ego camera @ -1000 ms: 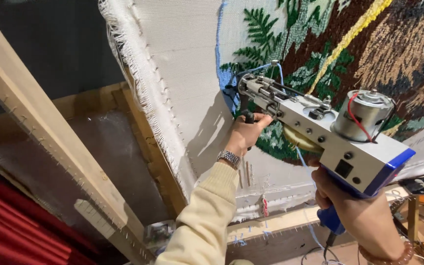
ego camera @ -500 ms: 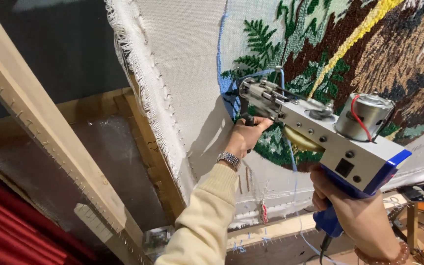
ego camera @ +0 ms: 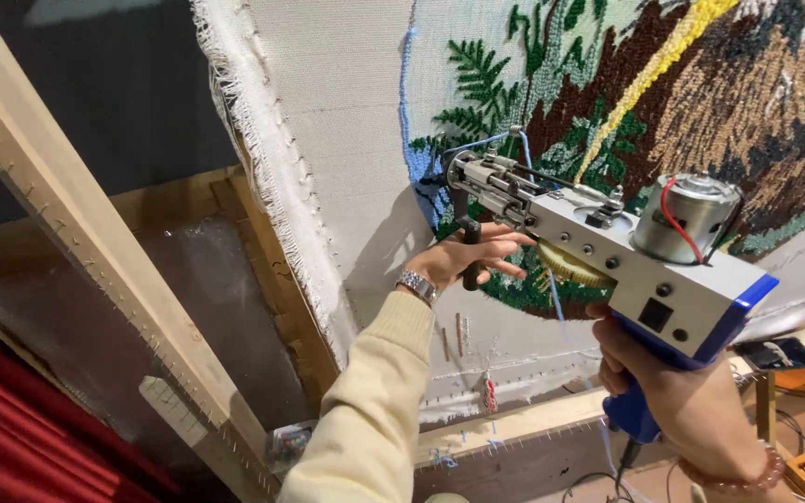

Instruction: The person uses a tufting gun to fill in a blue outline on a rug canvas mounted on a vertical frame.

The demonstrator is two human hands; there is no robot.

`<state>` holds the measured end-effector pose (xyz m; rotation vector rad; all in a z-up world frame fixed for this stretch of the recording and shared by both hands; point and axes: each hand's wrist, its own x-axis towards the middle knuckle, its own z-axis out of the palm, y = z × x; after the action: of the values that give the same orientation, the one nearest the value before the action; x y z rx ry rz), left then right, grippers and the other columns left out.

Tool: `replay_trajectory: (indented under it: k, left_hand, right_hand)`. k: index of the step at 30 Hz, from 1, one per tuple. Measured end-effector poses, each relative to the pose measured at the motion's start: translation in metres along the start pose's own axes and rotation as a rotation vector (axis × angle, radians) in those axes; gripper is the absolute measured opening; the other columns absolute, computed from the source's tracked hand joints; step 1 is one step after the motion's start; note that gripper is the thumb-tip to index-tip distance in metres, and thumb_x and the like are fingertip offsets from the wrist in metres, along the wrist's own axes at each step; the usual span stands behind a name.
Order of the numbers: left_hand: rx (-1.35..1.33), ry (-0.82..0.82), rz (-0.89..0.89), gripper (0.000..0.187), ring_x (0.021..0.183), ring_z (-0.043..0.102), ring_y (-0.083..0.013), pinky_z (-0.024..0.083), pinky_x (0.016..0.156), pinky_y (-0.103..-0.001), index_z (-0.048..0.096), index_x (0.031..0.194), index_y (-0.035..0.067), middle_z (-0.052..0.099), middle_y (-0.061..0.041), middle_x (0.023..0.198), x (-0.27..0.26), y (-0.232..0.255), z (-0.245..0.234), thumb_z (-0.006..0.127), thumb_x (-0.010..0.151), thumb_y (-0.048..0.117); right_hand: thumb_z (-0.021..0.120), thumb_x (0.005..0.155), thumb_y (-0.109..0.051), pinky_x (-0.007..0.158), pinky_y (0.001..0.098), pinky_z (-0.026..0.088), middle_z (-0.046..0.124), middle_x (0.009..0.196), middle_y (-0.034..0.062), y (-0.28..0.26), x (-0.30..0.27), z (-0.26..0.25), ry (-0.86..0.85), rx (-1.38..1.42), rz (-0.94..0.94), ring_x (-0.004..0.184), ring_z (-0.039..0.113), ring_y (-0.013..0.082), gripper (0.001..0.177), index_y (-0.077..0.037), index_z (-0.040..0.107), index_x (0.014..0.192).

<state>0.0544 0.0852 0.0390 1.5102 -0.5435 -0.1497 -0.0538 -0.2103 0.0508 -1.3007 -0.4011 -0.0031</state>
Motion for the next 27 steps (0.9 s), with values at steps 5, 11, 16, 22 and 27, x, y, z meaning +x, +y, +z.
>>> replay_trajectory:
  k: [5, 11, 16, 22, 27]
  left_hand:
    - [-0.198, -0.226, 0.019, 0.051, 0.125, 0.067, -0.0457, 0.048, 0.049, -0.022, 0.053, 0.148, 0.000, 0.055, -0.023, 0.149, 0.031, -0.035, -0.007, 0.069, 0.103, 0.017]
    - [0.115, -0.276, 0.155, 0.040, 0.097, 0.078, -0.0245, 0.048, 0.052, -0.021, 0.066, 0.129, 0.007, 0.064, -0.013, 0.145, 0.036, -0.008, 0.034, 0.066, 0.105, 0.038]
    - [0.186, -0.206, 0.194, 0.047, 0.083, 0.075, -0.0188, 0.051, 0.054, -0.025, 0.069, 0.129, 0.000, 0.074, -0.008, 0.107, 0.037, 0.002, 0.048, 0.064, 0.104, 0.039]
    - [0.388, -0.181, 0.187, 0.036, 0.061, 0.058, -0.0093, 0.051, 0.054, -0.022, 0.077, 0.119, 0.004, 0.080, -0.011, 0.087, 0.022, 0.031, 0.063, 0.065, 0.102, 0.033]
    - [0.348, -0.099, 0.045, 0.033, 0.086, 0.076, -0.0167, 0.066, 0.084, -0.026, 0.079, 0.112, -0.001, 0.080, -0.016, 0.108, 0.021, 0.018, 0.058, 0.077, 0.091, 0.025]
  right_hand:
    - [0.065, 0.090, 0.008, 0.045, 0.0398, 0.036, 0.049, 0.067, 0.0216, -0.006, -0.004, -0.040, -0.083, -0.009, -0.034, 0.050, 0.041, 0.0292, 0.027, 0.018, 0.064, 0.115]
    - [0.063, 0.094, 0.003, 0.045, 0.0431, 0.032, 0.042, 0.062, 0.0205, -0.015, -0.007, -0.064, -0.081, -0.061, -0.042, 0.046, 0.037, 0.0308, 0.027, 0.017, 0.064, 0.116]
    - [0.064, 0.095, -0.001, 0.044, 0.0438, 0.034, 0.043, 0.062, 0.0195, -0.016, -0.010, -0.075, -0.105, -0.077, -0.072, 0.046, 0.038, 0.0304, 0.027, 0.015, 0.063, 0.116]
    - [0.058, 0.099, -0.002, 0.045, 0.0464, 0.029, 0.039, 0.062, 0.0203, -0.016, -0.013, -0.081, -0.076, -0.118, -0.044, 0.046, 0.034, 0.0330, 0.027, 0.015, 0.061, 0.120]
    - [0.059, 0.099, -0.001, 0.046, 0.0472, 0.028, 0.037, 0.064, 0.0210, -0.016, -0.017, -0.071, -0.041, -0.097, -0.023, 0.048, 0.032, 0.0330, 0.027, 0.015, 0.061, 0.120]
